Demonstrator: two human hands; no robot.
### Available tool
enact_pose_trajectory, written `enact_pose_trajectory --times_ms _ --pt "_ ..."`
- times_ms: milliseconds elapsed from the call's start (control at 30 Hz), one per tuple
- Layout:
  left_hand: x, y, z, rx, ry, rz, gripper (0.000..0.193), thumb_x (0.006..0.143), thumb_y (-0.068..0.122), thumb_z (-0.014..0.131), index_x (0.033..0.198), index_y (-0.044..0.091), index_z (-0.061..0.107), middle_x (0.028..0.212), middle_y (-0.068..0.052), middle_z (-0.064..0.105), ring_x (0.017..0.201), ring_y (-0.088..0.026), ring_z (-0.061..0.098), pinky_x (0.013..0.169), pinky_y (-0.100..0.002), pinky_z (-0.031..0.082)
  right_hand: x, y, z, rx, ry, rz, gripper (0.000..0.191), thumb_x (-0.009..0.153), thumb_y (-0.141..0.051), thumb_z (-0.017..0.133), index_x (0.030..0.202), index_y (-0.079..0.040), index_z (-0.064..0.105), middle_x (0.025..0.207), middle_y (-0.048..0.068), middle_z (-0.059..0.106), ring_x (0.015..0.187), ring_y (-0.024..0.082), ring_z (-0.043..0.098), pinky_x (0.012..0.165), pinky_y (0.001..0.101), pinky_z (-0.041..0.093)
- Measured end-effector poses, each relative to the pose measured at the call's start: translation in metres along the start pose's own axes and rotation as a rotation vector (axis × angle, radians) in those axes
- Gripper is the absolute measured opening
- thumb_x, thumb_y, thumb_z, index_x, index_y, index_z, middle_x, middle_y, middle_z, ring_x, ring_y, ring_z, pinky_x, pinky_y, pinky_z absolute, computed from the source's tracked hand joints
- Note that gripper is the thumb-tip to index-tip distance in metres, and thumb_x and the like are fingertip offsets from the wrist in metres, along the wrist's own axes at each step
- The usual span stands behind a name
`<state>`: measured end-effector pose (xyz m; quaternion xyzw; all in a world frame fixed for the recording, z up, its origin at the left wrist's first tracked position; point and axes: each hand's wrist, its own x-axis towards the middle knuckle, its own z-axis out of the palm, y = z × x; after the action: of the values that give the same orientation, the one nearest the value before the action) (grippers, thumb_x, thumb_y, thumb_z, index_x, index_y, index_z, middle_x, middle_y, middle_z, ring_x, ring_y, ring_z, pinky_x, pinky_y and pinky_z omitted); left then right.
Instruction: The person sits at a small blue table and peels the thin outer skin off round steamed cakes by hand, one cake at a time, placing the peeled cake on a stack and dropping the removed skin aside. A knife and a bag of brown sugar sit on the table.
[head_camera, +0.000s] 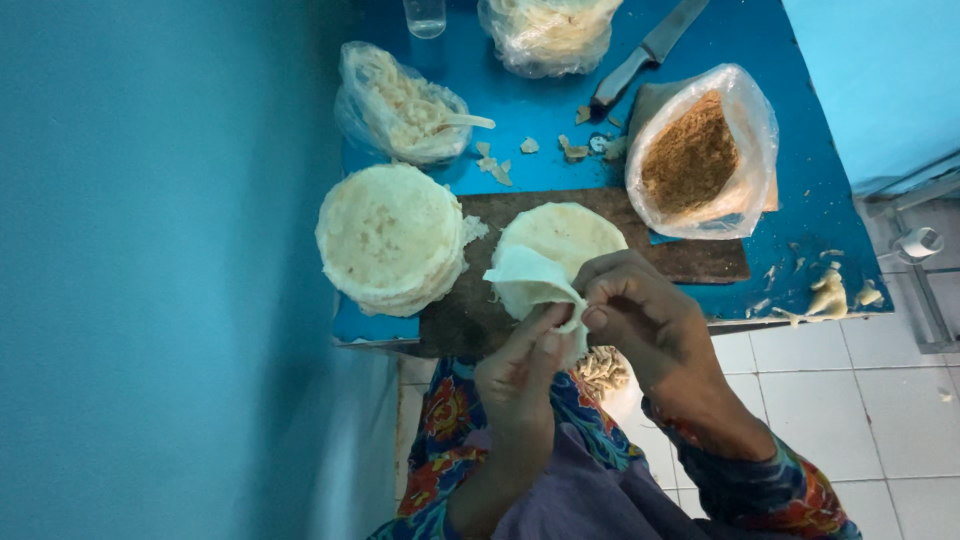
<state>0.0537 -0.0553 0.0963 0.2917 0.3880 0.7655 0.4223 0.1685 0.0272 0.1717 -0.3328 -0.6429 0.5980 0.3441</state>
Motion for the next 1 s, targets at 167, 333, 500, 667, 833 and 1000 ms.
enact_pose_trajectory --times_ms 167,333,500,667,833,1000 --pt "-0.001 -0.004 -0.002 -0.165 -0.014 -0.092 0.019 0.101 0.006 0.066 0.116 -0.004 0.062 0.112 -0.011 0.069 0.104 -0.014 0.065 0.094 -0.030 0.053 0.000 0.010 -0.006 -0.163 -0.075 -0.128 0.012 0.090 0.006 0.068 0.099 -0.001 0.064 0.116 0.009 0.060 0.111 0.017 0.060 0.093 0.0295 0.051" --pt "0.003 0.005 -0.003 -0.065 -0.036 -0.061 0.013 0.105 0.007 0.060 0.111 -0.003 0.064 0.109 -0.011 0.069 0.101 -0.012 0.066 0.090 -0.029 0.054 -0.002 0.008 -0.009 -0.162 -0.130 -0.068 0.013 0.093 0.005 0.066 0.101 -0.005 0.063 0.117 0.008 0.061 0.112 0.017 0.061 0.092 0.0298 0.054" --pt "-0.001 0.019 0.001 0.414 -0.067 0.190 0.008 0.103 0.008 0.063 0.107 0.001 0.064 0.112 -0.012 0.059 0.102 -0.017 0.063 0.089 -0.033 0.053 -0.003 -0.003 -0.008 0.139 -0.152 0.022 0.022 0.094 0.001 0.060 0.115 -0.007 0.058 0.117 0.008 0.063 0.113 0.015 0.061 0.097 0.0305 0.053" --pt "0.002 0.024 0.006 0.726 -0.148 0.411 0.014 0.103 0.010 0.064 0.113 0.002 0.058 0.135 -0.022 0.054 0.125 -0.031 0.060 0.105 -0.039 0.051 -0.004 0.001 -0.008 -0.259 0.000 0.071 0.018 0.090 -0.002 0.069 0.107 -0.004 0.064 0.099 0.003 0.069 0.096 0.010 0.067 0.084 0.0279 0.056" --pt "0.007 0.012 0.016 -0.026 -0.079 0.108 0.044 0.093 0.011 0.075 0.122 0.003 0.044 0.139 -0.019 0.049 0.129 -0.026 0.053 0.112 -0.040 0.044 -0.001 0.019 -0.013 -0.102 0.031 0.002 0.012 0.090 0.004 0.067 0.101 0.000 0.069 0.105 0.005 0.069 0.096 0.011 0.063 0.082 0.0277 0.052" --pt "0.006 0.003 0.008 -0.220 -0.043 -0.099 0.026 0.102 0.011 0.063 0.123 0.000 0.053 0.130 -0.017 0.062 0.108 -0.019 0.064 0.098 -0.035 0.054 0.000 0.025 -0.020 -0.025 -0.148 -0.113 0.013 0.088 0.005 0.072 0.101 0.000 0.070 0.109 0.008 0.065 0.102 0.015 0.065 0.085 0.0295 0.056"
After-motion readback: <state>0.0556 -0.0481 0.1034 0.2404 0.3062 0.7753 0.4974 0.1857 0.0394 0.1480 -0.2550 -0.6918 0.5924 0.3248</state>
